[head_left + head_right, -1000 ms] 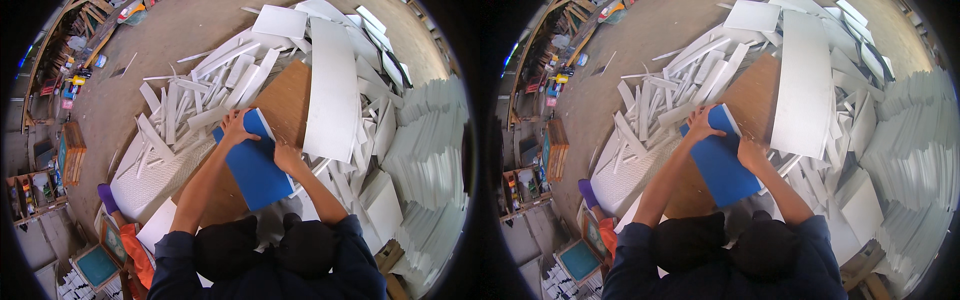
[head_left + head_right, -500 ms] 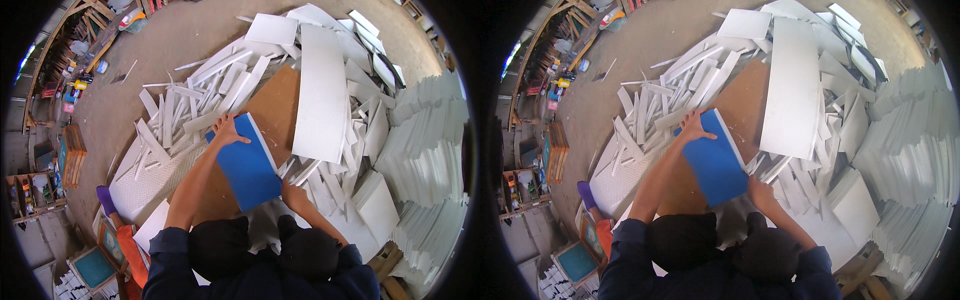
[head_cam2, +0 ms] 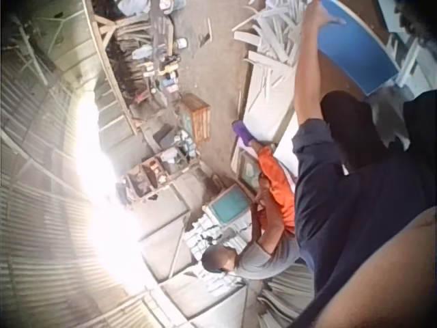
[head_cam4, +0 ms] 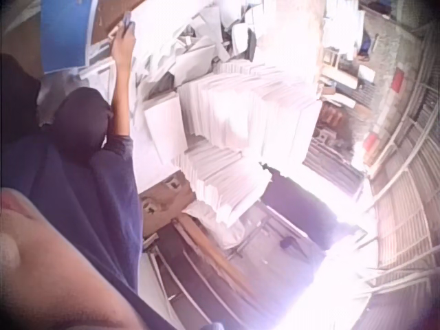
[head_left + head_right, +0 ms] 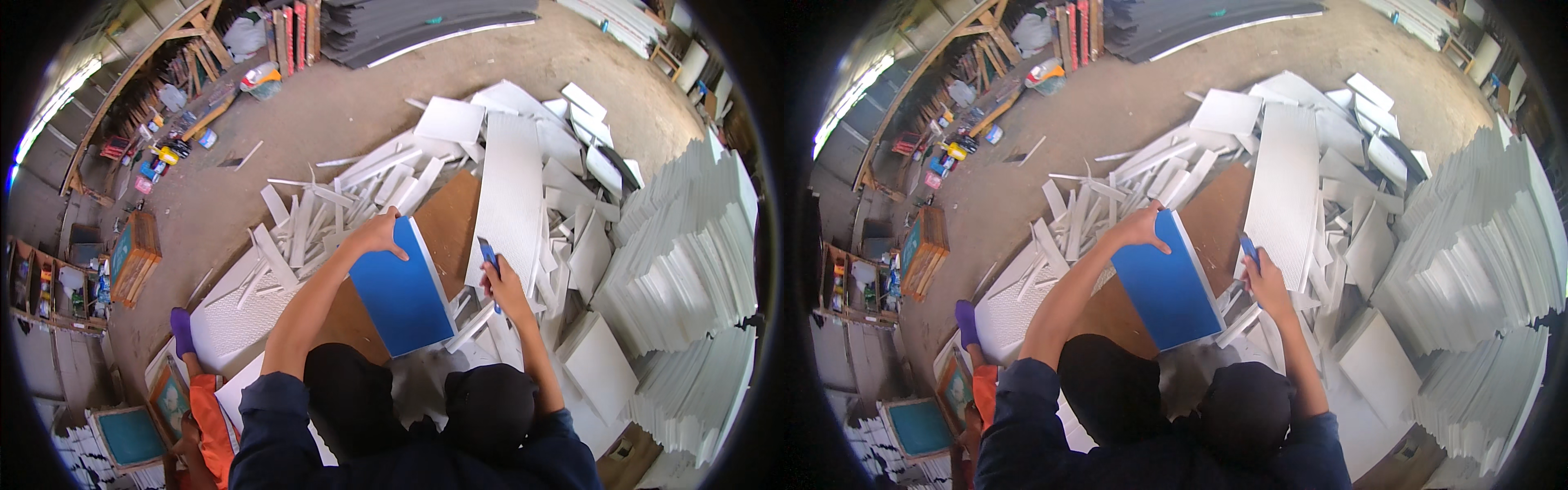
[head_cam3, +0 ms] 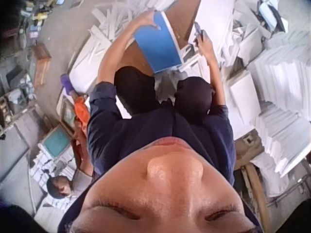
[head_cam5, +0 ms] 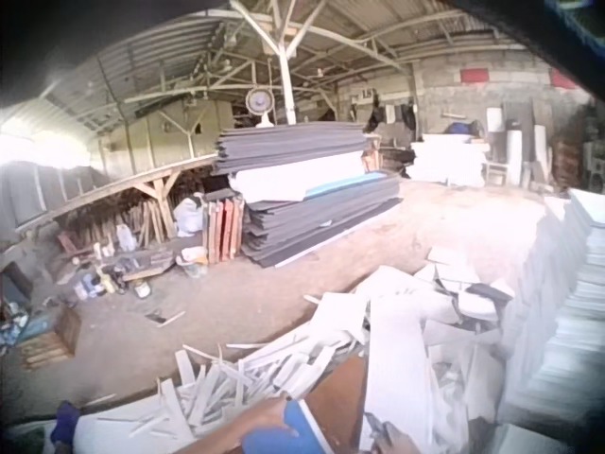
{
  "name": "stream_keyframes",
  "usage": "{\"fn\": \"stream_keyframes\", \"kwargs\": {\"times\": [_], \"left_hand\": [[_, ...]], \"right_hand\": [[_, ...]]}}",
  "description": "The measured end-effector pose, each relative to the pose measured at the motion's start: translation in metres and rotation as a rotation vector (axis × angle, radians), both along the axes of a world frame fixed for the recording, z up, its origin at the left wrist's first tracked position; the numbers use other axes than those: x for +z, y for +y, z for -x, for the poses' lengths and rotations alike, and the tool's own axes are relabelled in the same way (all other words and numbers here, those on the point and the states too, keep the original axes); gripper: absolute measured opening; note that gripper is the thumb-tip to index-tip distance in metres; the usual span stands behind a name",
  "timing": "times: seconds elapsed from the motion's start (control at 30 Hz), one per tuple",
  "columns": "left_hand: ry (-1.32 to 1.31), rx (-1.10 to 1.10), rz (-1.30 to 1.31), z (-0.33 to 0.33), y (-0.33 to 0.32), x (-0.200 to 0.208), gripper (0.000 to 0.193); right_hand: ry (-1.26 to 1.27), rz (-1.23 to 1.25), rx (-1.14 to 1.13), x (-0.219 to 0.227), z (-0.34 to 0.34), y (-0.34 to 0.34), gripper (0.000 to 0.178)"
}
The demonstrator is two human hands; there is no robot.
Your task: The person sits on the floor and uses a utility knife to cut blue and white foam sheets into smaller rectangular pieces. They repeatedly position the sheets, score the material with the knife, and break off the cut sections, accumulating a pile of trimmed pieces.
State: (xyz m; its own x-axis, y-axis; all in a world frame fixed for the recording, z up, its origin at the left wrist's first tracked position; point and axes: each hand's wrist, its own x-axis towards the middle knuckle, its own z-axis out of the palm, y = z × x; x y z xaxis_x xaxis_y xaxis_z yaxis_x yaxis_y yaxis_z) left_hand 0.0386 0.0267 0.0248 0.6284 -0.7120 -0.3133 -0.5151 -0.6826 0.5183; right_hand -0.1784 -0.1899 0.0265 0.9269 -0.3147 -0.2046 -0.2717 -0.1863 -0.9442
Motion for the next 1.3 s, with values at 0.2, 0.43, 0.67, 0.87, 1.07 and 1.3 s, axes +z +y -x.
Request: {"fn": "stream_keyframes", "kwargs": {"times": [0.2, 0.43, 0.67, 0.87, 1.07, 1.3], "left_hand": [[-0.215, 0.053, 0.234, 0.039, 0.017, 0.131, 0.087], [-0.307, 0.140, 0.396, 0.074, 0.059, 0.197, 0.078], [-0.746, 0.270, 0.683, 0.081, 0.090, 0.150, 0.059], [-0.701, 0.443, 0.624, 0.047, 0.135, 0.068, 0.048], [-0.643, 0.565, 0.651, 0.032, 0.133, 0.046, 0.049], [-0.081, 0.616, 1.118, 0.071, 0.051, 0.126, 0.062]], "right_hand": [[-0.430, 0.205, 0.182, 0.071, -0.070, 0.028, 0.038], [-0.162, -0.072, 0.476, 0.161, -0.091, 0.064, 0.036], [-0.477, 0.285, 0.147, 0.158, -0.105, 0.071, 0.031], [-0.628, 0.492, -0.174, 0.155, -0.104, 0.058, 0.035], [-0.624, 0.148, -0.305, 0.164, -0.102, 0.038, 0.038], [-0.470, -0.145, -0.190, 0.183, -0.077, 0.058, 0.033]]}}
